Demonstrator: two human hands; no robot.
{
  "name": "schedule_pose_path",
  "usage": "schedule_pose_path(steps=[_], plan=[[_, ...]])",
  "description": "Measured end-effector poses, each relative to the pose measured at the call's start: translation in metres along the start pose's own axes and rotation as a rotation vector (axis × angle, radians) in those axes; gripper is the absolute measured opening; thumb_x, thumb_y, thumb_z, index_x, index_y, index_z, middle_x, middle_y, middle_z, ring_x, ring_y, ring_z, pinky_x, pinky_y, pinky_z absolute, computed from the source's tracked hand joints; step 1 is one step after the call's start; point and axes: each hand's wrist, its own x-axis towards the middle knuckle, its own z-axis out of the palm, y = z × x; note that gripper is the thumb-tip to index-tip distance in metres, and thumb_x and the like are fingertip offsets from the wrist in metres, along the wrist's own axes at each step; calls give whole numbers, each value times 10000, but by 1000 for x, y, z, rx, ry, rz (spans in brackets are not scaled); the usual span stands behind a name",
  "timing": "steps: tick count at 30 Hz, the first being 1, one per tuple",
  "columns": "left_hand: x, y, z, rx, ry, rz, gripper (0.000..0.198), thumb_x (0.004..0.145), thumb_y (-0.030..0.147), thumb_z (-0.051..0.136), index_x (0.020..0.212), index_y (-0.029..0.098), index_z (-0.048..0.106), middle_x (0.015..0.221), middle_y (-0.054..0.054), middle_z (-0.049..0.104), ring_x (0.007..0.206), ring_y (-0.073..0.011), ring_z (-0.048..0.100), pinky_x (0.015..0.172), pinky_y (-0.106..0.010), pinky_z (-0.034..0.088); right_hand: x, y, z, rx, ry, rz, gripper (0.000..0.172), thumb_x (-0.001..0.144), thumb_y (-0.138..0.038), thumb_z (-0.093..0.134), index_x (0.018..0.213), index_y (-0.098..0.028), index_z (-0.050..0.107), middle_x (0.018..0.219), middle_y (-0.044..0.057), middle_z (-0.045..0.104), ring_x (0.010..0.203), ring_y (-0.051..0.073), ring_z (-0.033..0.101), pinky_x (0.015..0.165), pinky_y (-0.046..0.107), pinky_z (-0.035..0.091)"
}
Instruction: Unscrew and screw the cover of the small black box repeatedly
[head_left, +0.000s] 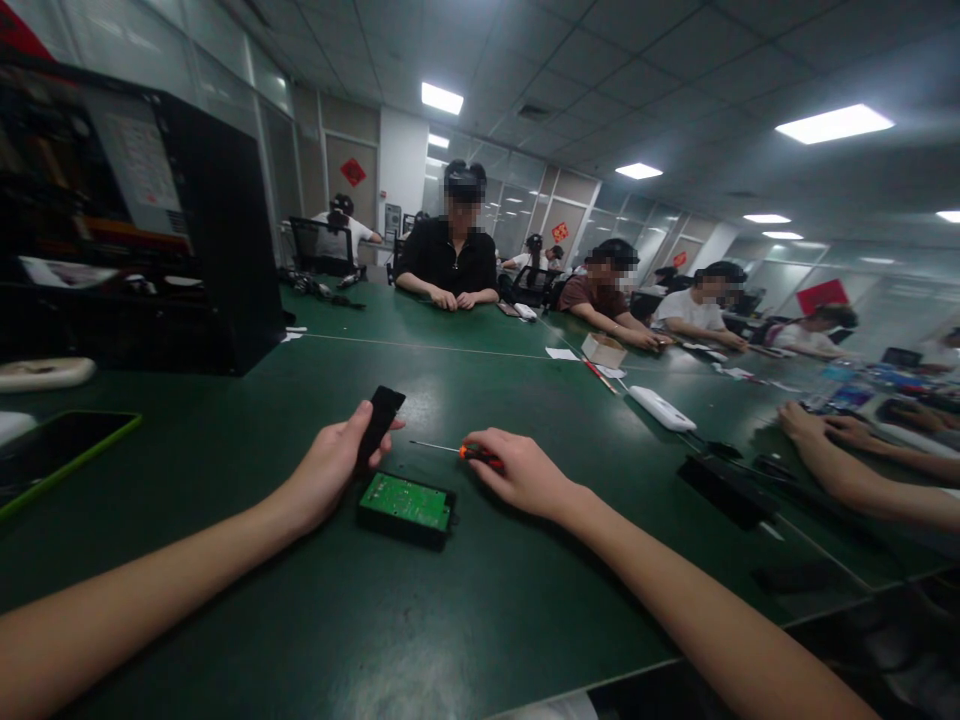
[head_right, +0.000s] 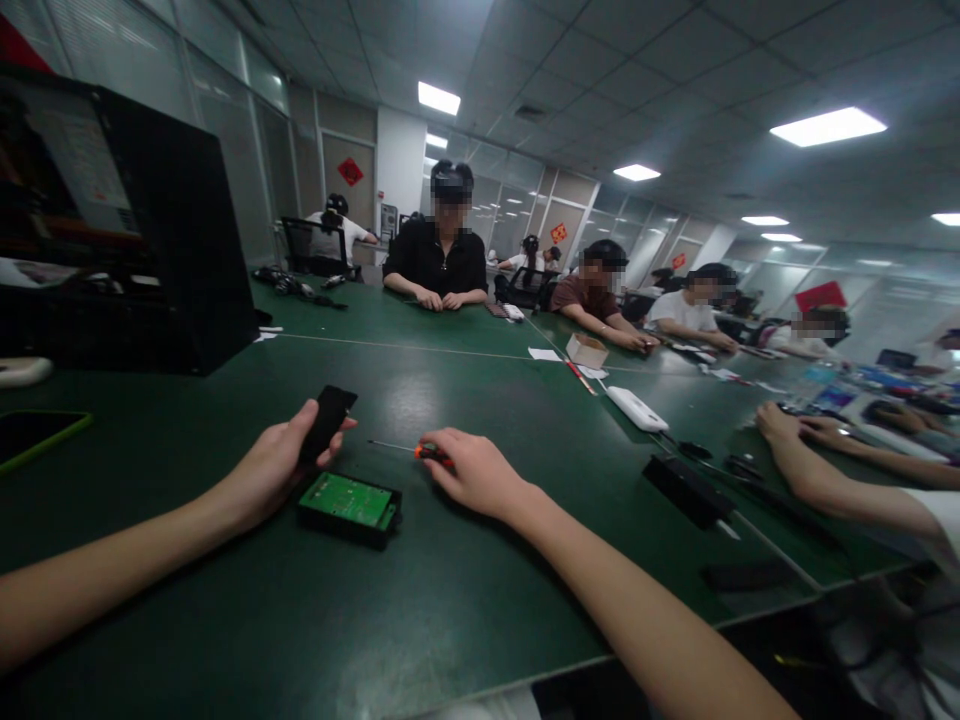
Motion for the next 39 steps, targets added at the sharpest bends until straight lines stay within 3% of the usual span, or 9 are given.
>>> schedule_pose_path(steps=[4,8,14,19,22,25,28,34,39], plan=[[5,-3,-2,-195,9,-83,557,921,615,565,1110,102,671,738,-6,603,549,-107,465,532,-220,379,1,-8,5,8,-42,24,281,970,-271,564,1221,-159,621,1122,108,684,956,189,651,849,322,520],[6,-5,-3,-176,5,-110,402,913,503,631,1068,132,643,735,6,611,540,-93,478,508,-193,359,3,-20,5,37,-13,-12,312,1023,-367,483,1189,-155,640,1172,122,660,1055,214,605,930,364,494],[2,-3,2,-66,-30,-66,344,836,468,698,909,137,637,662,17,591,529,-110,478,504,-207,373,4,-53,6,88,-28,-112,744,829,-678,664,1345,-156,542,1261,135,648,1098,265,592,963,406,460],[2,-4,4,4,-52,-36,373,817,512,696,832,150,611,607,31,569,496,-115,476,504,-224,382,4,-80,3,59,-86,-122,492,917,-401,659,1341,-175,551,1174,111,693,1048,243,624,916,380,459],[3,-5,3,23,-63,-2,372,799,494,736,886,150,625,740,3,643,564,-126,540,545,-235,423,5,-76,-14,173,27,-141,460,908,-351,668,1327,-187,571,1200,95,691,1053,220,628,934,361,481],[1,-4,2,109,-126,-5,384,814,507,735,911,148,640,712,11,640,552,-125,542,552,-236,433,6,-43,-44,129,234,-3,474,923,-374,644,1356,-198,573,1263,94,674,1111,214,629,965,346,498],[-2,-1,3,231,-194,-3,383,848,525,693,881,147,643,673,19,628,462,-93,475,501,-222,386,-2,17,-78,-160,337,343,564,920,-403,621,1431,-180,533,1399,123,606,1256,252,579,1064,380,449],[-7,2,6,253,-259,1,286,861,388,625,1034,165,581,875,-24,703,439,-74,483,478,-222,376,-61,134,-118,-433,200,951,432,842,-314,626,1205,-96,711,1068,222,730,1014,362,679,840,423,499],[-6,0,5,276,-327,36,260,840,341,625,1019,160,574,904,-23,689,537,-104,555,571,-255,463,-108,173,-130,-452,97,1292,435,766,-346,693,1095,-65,743,1007,249,729,913,388,702,703,411,520]])
